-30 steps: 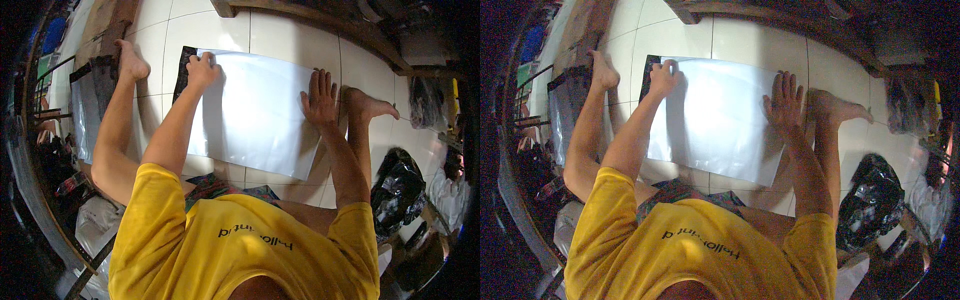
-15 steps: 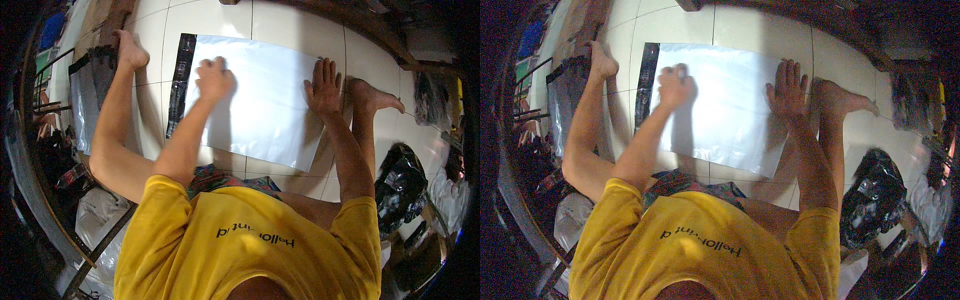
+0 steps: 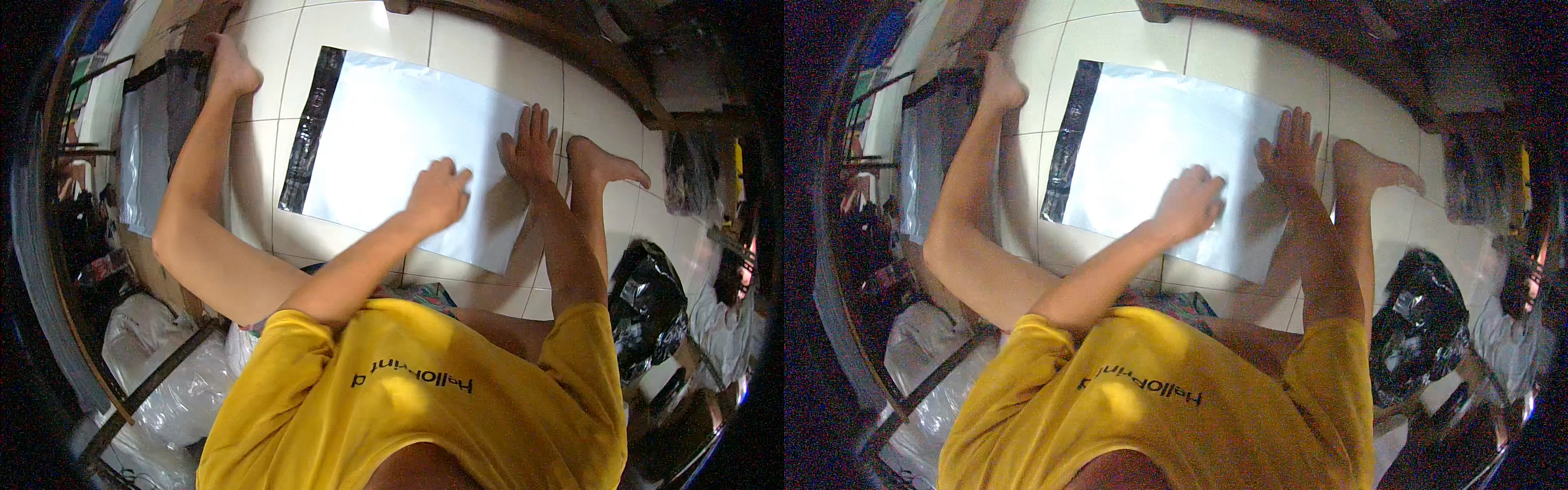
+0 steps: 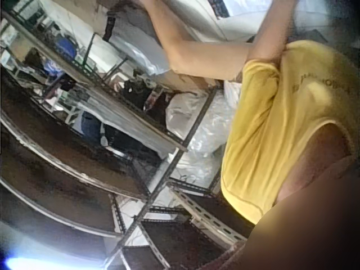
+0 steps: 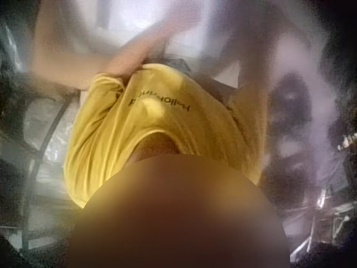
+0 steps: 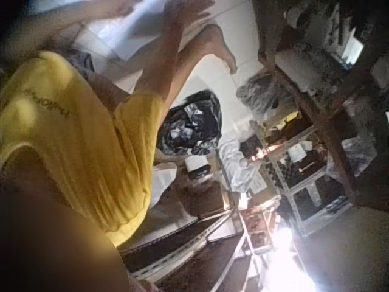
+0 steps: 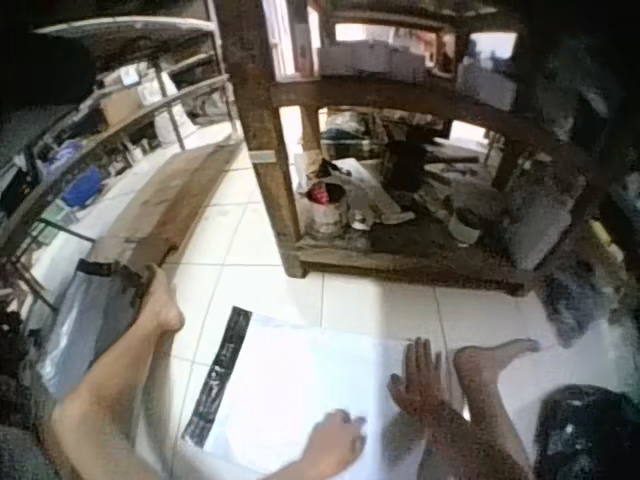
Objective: The person sits on the floor and repeatedly folds white poly mailers, then places them into a black plastic bag. The person handles the mailers one at a time, smoothing and folding them before stacking them in the bag.
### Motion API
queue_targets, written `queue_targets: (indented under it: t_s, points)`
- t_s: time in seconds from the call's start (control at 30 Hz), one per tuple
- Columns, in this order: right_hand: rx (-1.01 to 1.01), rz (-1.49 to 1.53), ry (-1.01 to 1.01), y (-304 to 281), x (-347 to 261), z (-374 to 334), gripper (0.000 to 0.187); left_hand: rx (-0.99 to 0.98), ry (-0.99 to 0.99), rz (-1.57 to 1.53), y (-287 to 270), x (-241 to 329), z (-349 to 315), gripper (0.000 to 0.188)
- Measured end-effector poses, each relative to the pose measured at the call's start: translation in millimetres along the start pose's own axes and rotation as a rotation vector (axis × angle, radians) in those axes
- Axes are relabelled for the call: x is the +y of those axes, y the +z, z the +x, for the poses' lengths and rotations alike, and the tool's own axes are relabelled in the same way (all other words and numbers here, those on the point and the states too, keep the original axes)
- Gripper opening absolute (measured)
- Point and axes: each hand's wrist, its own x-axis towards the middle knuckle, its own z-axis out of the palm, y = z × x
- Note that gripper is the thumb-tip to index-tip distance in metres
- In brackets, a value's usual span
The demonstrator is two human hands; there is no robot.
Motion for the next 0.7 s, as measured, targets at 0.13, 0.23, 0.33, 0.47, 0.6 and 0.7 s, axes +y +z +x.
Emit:
queue_targets:
  t_s: [0.13,0.23,0.33,0.47,0.6,0.7]
  points:
    - [-0.002,0.013,-0.008,-7,-3,-4,0.077,0.065,-0.221,0.075,2,-14,-15,0.036]
    - [0.082,0.075,-0.051,5,3,-6,0.076,0.184,-0.422,0.122,-27,-68,-45,0.046]
    - [0.094,0.090,-0.050,7,1,-6,0.076,0.259,-0.427,0.117,-46,-132,-79,0.051]
    - [0.003,-0.019,-0.017,-8,-1,-5,0.076,0.190,-0.343,0.119,-56,-134,-83,0.053]
    - [0.176,0.005,-0.108,-26,-7,-17,0.069,-0.005,0.083,0.239,-56,-95,-105,0.054]
    - [0.084,0.284,-0.274,-48,-51,-51,0.054,-0.118,0.405,0.401,-43,-74,-117,0.042]
